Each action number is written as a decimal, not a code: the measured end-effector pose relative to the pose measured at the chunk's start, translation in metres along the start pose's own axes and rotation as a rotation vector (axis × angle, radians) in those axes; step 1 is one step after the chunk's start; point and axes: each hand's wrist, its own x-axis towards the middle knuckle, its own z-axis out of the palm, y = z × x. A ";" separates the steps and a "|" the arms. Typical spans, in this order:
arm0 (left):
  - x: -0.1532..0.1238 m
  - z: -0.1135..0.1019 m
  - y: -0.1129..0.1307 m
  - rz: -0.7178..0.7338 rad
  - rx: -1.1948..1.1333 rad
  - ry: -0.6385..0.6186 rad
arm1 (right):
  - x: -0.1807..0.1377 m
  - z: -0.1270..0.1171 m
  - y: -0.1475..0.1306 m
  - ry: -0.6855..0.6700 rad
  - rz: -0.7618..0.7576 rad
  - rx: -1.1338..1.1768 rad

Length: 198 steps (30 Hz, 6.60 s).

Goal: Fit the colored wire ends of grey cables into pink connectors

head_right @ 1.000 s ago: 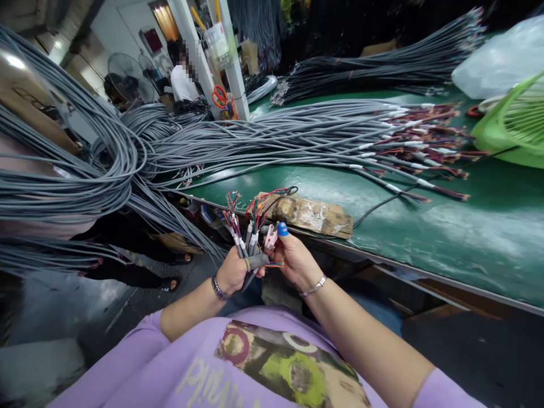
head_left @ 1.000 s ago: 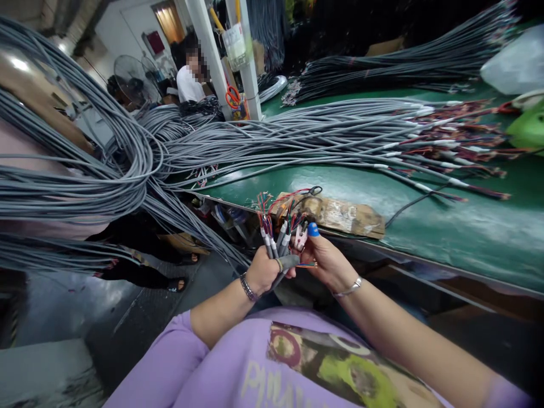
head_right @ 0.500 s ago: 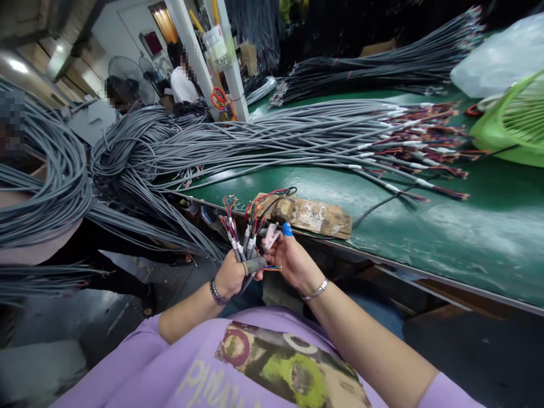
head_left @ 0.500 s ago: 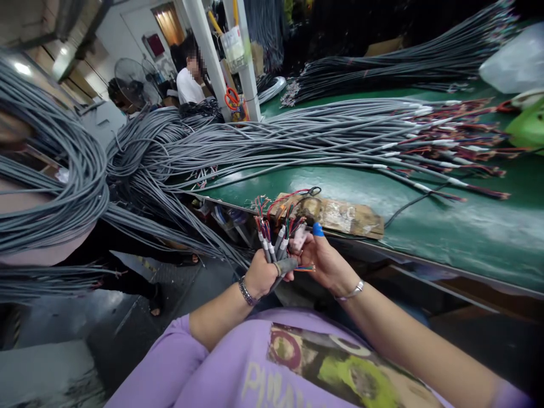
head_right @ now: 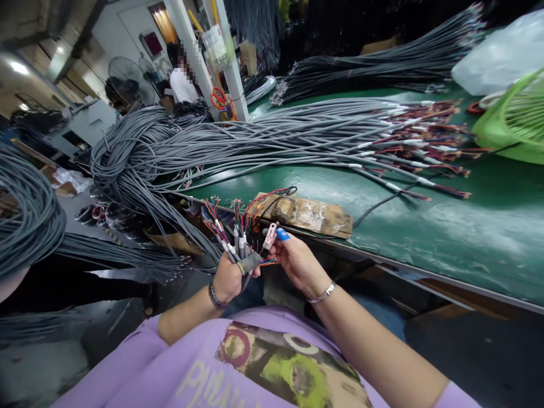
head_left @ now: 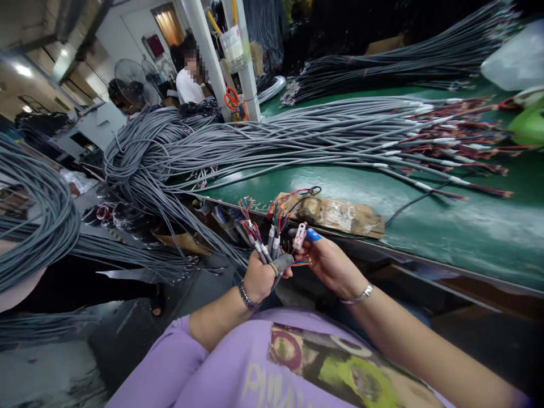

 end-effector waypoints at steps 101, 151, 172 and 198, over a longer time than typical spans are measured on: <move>-0.012 -0.016 0.001 -0.048 0.140 0.009 | -0.034 0.023 0.007 -0.122 0.047 -0.355; 0.002 -0.012 0.013 -0.071 -0.049 -0.133 | -0.003 0.000 -0.004 -0.055 0.149 0.003; 0.018 -0.003 0.005 -0.126 0.010 -0.251 | 0.013 -0.002 0.011 -0.109 0.074 0.257; 0.009 -0.009 0.007 -0.075 -0.038 -0.172 | 0.006 -0.005 0.003 -0.043 0.179 0.273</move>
